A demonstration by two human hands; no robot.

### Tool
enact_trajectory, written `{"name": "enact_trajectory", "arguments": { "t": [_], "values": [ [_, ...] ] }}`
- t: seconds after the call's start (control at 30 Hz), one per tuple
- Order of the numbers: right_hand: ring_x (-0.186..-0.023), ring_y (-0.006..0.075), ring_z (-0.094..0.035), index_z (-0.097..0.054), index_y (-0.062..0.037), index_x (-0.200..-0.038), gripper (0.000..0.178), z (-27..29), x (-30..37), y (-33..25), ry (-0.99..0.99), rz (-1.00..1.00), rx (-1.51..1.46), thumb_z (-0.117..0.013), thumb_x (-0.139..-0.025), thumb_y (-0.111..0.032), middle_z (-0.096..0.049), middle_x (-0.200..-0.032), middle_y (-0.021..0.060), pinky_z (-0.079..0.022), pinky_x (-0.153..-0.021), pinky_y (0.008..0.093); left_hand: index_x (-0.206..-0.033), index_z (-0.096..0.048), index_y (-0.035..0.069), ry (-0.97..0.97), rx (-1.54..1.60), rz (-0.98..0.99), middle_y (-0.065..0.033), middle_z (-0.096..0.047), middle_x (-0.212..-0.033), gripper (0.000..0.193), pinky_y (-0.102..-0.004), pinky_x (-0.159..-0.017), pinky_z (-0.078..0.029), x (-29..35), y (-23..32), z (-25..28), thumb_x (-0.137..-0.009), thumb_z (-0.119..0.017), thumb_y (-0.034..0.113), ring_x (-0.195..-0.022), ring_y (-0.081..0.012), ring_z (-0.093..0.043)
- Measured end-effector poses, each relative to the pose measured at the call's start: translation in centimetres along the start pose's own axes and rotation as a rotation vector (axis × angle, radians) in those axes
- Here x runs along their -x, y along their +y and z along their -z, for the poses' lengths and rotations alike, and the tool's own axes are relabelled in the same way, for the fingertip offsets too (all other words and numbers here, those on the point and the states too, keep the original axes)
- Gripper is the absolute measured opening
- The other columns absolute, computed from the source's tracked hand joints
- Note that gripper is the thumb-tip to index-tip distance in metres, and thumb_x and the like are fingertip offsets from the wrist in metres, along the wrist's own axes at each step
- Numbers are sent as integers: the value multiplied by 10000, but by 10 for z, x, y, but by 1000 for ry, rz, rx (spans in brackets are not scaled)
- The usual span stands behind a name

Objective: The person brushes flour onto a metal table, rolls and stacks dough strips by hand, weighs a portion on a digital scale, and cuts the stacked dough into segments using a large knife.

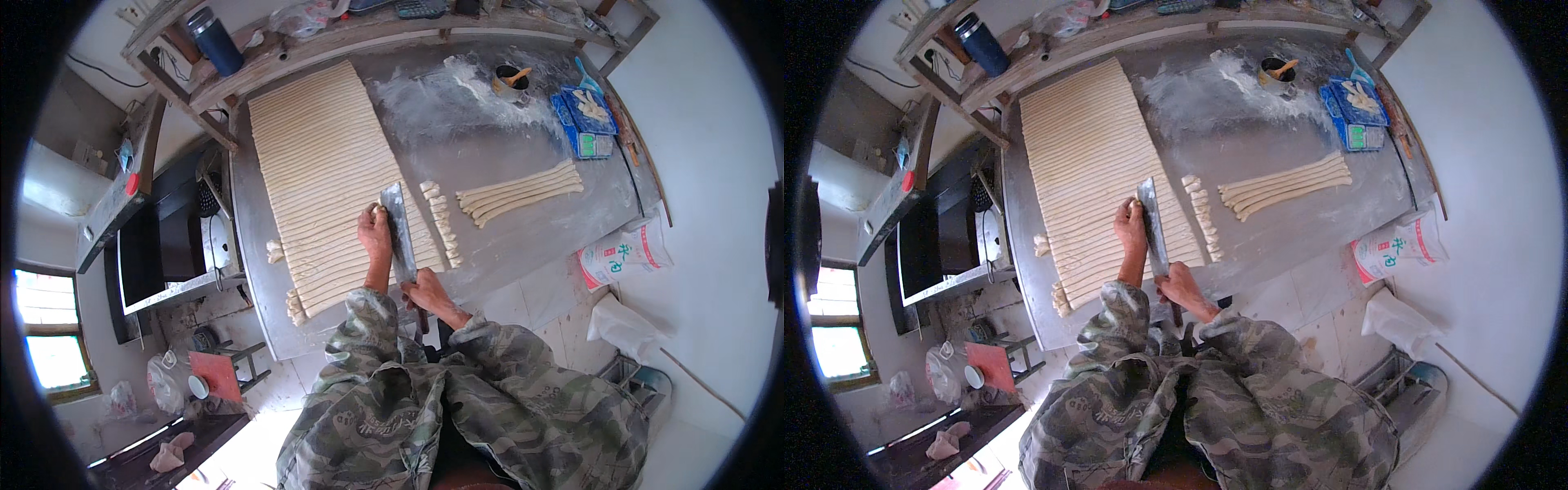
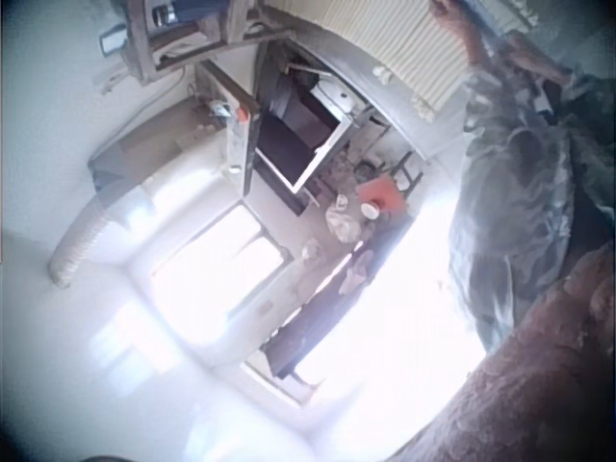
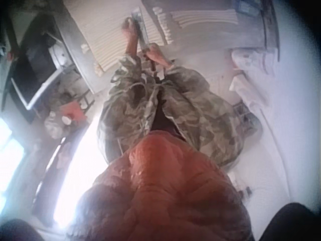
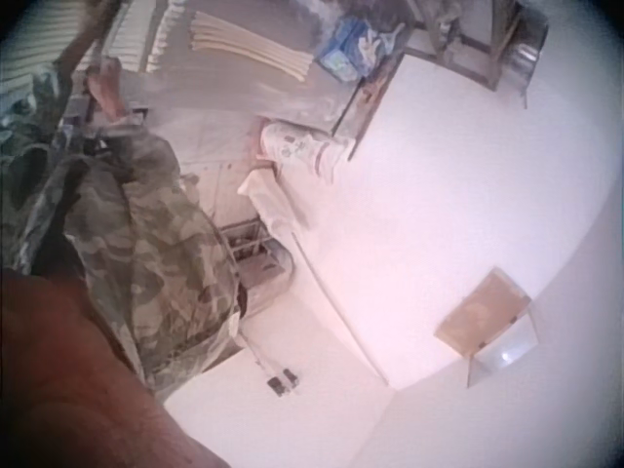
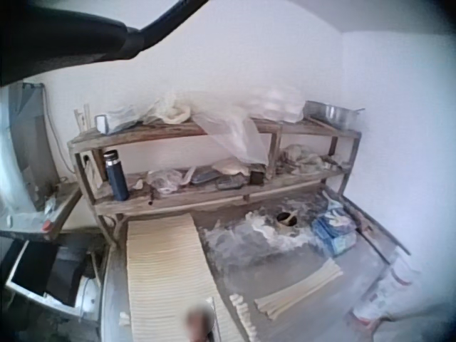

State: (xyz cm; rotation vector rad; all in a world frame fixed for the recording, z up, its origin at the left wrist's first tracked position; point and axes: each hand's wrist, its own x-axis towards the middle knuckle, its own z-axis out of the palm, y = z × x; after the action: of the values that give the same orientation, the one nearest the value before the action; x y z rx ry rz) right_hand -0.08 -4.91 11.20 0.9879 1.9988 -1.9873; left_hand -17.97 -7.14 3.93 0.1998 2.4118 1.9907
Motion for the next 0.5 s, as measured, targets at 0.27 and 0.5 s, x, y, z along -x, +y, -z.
{"name": "enact_trajectory", "arguments": {
  "t": [0.27, 0.5],
  "values": [
    [-505, 232, -674, -639, 119, -839, 208, 151, 2, 38, -91, -87, -63, -632, -894, -82, -680, -670, 155, -539, -460, 366, -1087, -728, 17, 1, -111, 163, -175, -682, -943, 331, -414, -818, -516, 63, -16, -123, -898, -673, 284, -885, -312, -662],
    [-527, 201, -662, -649, 74, -880, 188, 218, -1, 55, -54, -134, -139, -634, -919, -109, -679, -702, 128, -537, -492, 336, -1215, -633, 12, 14, -449, 63, -237, -583, -1148, 388, -497, -861, -508, 94, -16, -166, -872, -668, 189, -960, -429, -620]
  ]
}}
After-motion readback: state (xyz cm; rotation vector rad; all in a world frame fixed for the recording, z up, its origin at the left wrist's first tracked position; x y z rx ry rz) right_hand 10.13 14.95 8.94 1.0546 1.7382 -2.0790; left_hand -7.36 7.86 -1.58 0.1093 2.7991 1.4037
